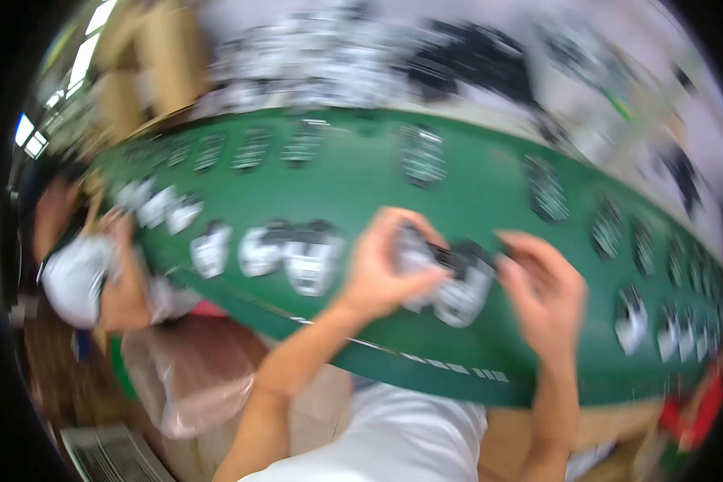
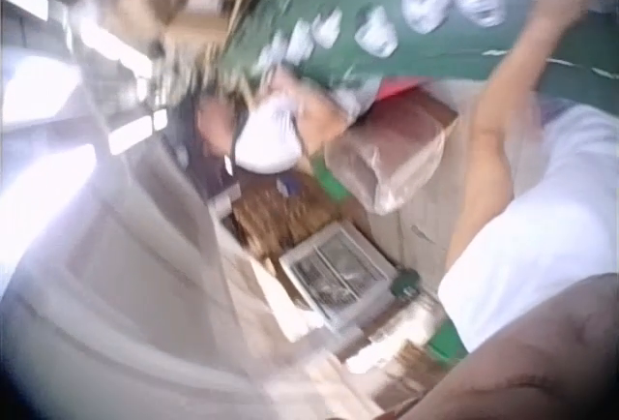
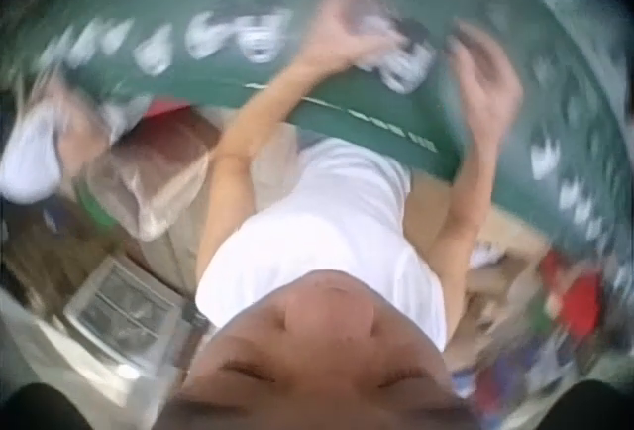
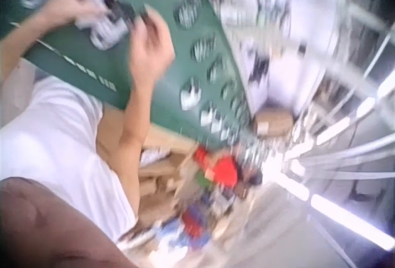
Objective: The person assembles computer mouse casings by picking up small plastic components and fitting them into mouse shells by hand along an assembly line.
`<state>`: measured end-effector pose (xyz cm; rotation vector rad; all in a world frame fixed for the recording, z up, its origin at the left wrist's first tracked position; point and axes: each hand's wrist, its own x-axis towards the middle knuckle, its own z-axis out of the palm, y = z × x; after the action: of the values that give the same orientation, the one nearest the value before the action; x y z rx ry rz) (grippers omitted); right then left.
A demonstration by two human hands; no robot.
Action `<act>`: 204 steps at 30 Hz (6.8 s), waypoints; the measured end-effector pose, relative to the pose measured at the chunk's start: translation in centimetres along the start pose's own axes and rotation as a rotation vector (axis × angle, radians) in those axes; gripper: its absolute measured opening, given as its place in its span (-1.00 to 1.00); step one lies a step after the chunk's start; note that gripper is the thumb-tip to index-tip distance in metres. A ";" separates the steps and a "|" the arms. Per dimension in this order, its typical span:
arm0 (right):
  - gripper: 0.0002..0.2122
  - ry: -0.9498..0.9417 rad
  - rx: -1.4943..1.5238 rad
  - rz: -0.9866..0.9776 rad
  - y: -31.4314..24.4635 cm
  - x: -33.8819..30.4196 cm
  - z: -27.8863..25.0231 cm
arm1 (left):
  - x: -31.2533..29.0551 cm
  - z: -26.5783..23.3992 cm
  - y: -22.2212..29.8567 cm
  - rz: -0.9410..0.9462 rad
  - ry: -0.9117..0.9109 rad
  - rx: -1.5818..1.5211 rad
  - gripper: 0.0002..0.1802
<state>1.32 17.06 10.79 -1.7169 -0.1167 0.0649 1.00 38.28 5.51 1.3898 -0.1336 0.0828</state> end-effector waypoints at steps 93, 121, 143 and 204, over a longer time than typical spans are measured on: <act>-0.38 -0.273 0.548 0.143 -0.7 -2.9 0.2 | -0.3 5.1 1.2 -0.132 -0.186 -0.500 -0.26; -0.41 -0.270 0.424 0.187 0.3 -1.3 -0.1 | 0.5 2.9 3.2 -0.081 -0.294 -0.231 -0.17; -0.41 -0.257 0.343 0.192 -0.2 -1.1 1.2 | 0.7 1.3 3.7 -0.111 -0.410 -0.109 -0.16; -0.39 0.527 -1.232 0.051 3.9 -8.3 -8.2 | -0.1 -0.5 3.4 0.012 -0.238 0.218 -0.55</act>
<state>-5.84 7.49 7.95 -2.8907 0.3580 -0.5237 0.49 39.39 8.76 1.6137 -0.3395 -0.0600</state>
